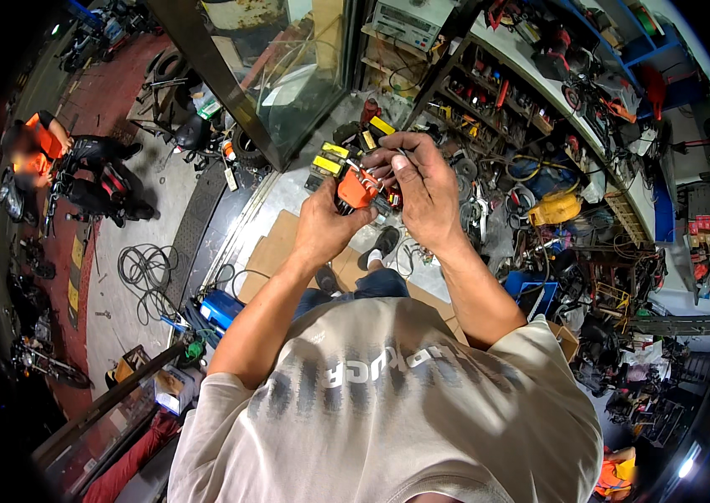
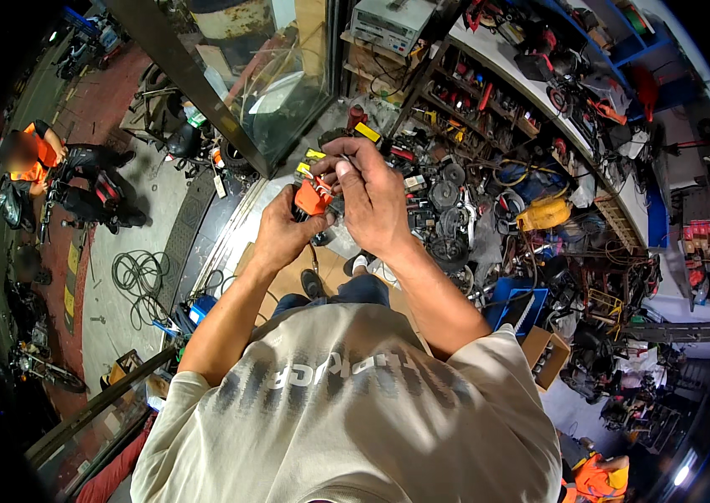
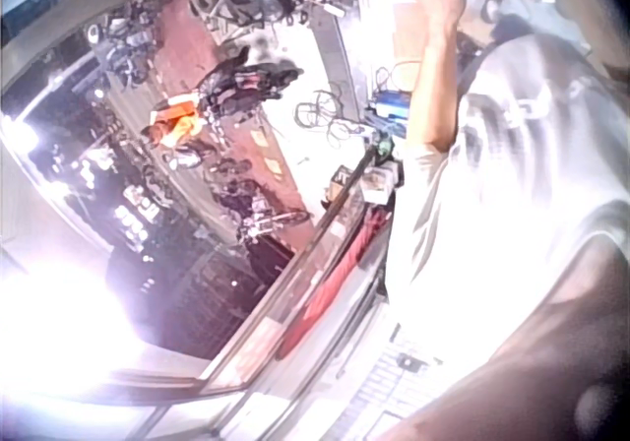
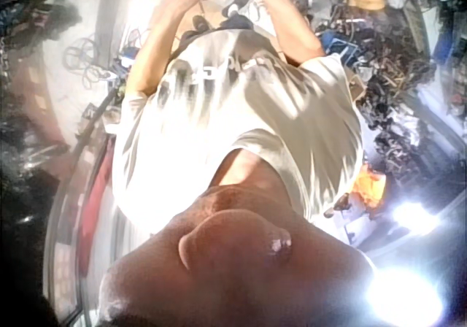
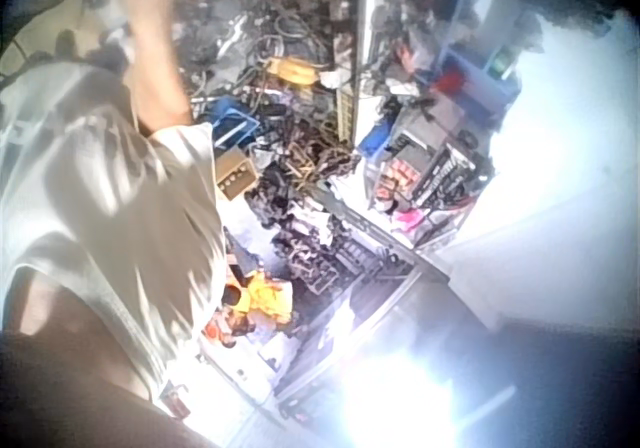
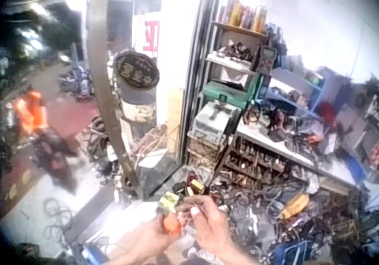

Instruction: The person works on the handlebars and wiring of an electric scooter, then picks up a tool from a workbench.

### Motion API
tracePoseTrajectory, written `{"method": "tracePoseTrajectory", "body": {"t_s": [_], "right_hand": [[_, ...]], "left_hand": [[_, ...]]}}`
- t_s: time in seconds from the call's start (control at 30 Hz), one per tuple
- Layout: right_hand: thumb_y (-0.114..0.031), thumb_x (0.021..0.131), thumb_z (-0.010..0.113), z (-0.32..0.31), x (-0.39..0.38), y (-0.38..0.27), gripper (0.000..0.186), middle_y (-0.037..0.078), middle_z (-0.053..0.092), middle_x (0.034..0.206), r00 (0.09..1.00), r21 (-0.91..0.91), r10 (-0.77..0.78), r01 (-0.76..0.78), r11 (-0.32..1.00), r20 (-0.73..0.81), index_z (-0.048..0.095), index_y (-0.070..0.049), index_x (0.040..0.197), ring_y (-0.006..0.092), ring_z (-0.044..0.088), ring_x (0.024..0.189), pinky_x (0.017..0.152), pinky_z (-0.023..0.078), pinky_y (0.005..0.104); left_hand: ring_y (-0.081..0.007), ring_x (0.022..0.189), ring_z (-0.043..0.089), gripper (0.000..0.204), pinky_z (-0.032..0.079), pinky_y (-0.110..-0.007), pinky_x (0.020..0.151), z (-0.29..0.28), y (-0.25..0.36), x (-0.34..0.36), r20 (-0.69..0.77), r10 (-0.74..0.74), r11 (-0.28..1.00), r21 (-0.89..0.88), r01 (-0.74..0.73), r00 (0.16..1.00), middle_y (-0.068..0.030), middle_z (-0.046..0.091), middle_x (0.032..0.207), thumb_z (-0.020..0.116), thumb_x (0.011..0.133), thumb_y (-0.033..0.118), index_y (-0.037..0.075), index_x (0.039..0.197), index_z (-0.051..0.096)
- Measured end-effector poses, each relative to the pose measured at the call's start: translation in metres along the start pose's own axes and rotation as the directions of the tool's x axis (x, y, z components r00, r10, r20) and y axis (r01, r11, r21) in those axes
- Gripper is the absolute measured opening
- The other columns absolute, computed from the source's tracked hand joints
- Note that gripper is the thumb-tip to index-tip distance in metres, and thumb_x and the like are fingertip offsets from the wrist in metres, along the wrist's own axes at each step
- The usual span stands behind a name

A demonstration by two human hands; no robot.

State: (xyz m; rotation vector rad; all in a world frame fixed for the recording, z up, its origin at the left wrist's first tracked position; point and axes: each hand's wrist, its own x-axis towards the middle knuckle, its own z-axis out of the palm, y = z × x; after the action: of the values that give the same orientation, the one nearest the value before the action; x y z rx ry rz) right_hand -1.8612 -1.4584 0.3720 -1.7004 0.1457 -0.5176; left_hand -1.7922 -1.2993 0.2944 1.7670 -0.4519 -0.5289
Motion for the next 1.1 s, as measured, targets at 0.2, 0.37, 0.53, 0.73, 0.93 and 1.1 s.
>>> {"method": "tracePoseTrajectory", "body": {"t_s": [0.2,0.37,0.53,0.73,0.93,1.1], "right_hand": [[-0.008,0.109,0.046,-0.014,-0.008,0.000,0.023,0.014,0.076,0.099,0.998,-0.029,0.059,-0.061,0.998,-0.036,0.058,0.004,0.124,0.0152,0.072,0.085,0.077,0.059,0.0306],[-0.013,0.107,0.050,-0.029,-0.009,0.007,0.024,0.017,0.074,0.106,0.945,0.526,0.326,-0.292,0.799,0.030,0.058,0.000,0.125,0.0156,0.068,0.086,0.078,0.057,0.0306],[-0.007,0.106,0.045,-0.044,-0.013,0.009,0.022,0.016,0.074,0.104,0.952,0.538,0.289,-0.193,0.820,-0.099,0.056,-0.001,0.125,0.0168,0.069,0.085,0.075,0.059,0.0319],[-0.008,0.108,0.044,-0.045,-0.024,0.013,0.021,0.015,0.074,0.101,0.979,0.153,0.145,-0.123,0.981,-0.142,0.055,0.003,0.122,0.0139,0.067,0.085,0.075,0.057,0.0306],[-0.011,0.107,0.048,-0.042,-0.021,0.012,0.023,0.017,0.074,0.104,0.953,0.495,0.294,-0.220,0.840,-0.076,0.057,0.001,0.125,0.0161,0.069,0.086,0.077,0.058,0.0300],[-0.008,0.107,0.046,-0.042,-0.017,0.020,0.022,0.015,0.075,0.103,0.976,0.204,0.191,-0.166,0.965,-0.105,0.057,0.001,0.124,0.0153,0.069,0.085,0.076,0.058,0.0306]], "left_hand": [[-0.0235,0.086,0.070,0.049,0.056,-0.038,0.079,0.014,-0.009,0.001,0.018,-0.020,0.998,0.062,0.019,1.000,-0.0169,0.073,0.093,0.091,0.073,0.022,-0.004,0.104,0.063],[-0.0262,0.083,0.069,0.048,0.055,-0.040,0.077,0.027,0.006,-0.003,0.056,-0.019,0.991,0.136,0.011,0.998,-0.0181,0.072,0.091,0.091,0.074,0.023,-0.003,0.102,0.062],[-0.0297,0.080,0.068,0.049,0.055,-0.041,0.076,0.036,0.019,-0.004,0.081,-0.047,0.978,0.204,0.029,0.996,-0.0192,0.071,0.088,0.092,0.073,0.025,-0.002,0.100,0.061],[-0.0313,0.078,0.069,0.052,0.055,-0.041,0.074,0.041,0.014,-0.002,0.095,-0.015,0.982,0.189,-0.004,0.995,-0.0200,0.071,0.087,0.093,0.072,0.028,-0.002,0.097,0.059],[-0.0319,0.079,0.069,0.052,0.055,-0.041,0.074,0.039,0.013,0.000,0.107,0.013,0.979,0.202,-0.034,0.994,-0.0206,0.071,0.087,0.093,0.072,0.029,-0.001,0.095,0.058],[-0.0286,0.076,0.066,0.052,0.054,-0.041,0.073,0.035,0.009,0.005,0.102,-0.021,0.977,0.215,-0.001,0.995,-0.0191,0.069,0.084,0.092,0.072,0.029,-0.001,0.096,0.058]]}}
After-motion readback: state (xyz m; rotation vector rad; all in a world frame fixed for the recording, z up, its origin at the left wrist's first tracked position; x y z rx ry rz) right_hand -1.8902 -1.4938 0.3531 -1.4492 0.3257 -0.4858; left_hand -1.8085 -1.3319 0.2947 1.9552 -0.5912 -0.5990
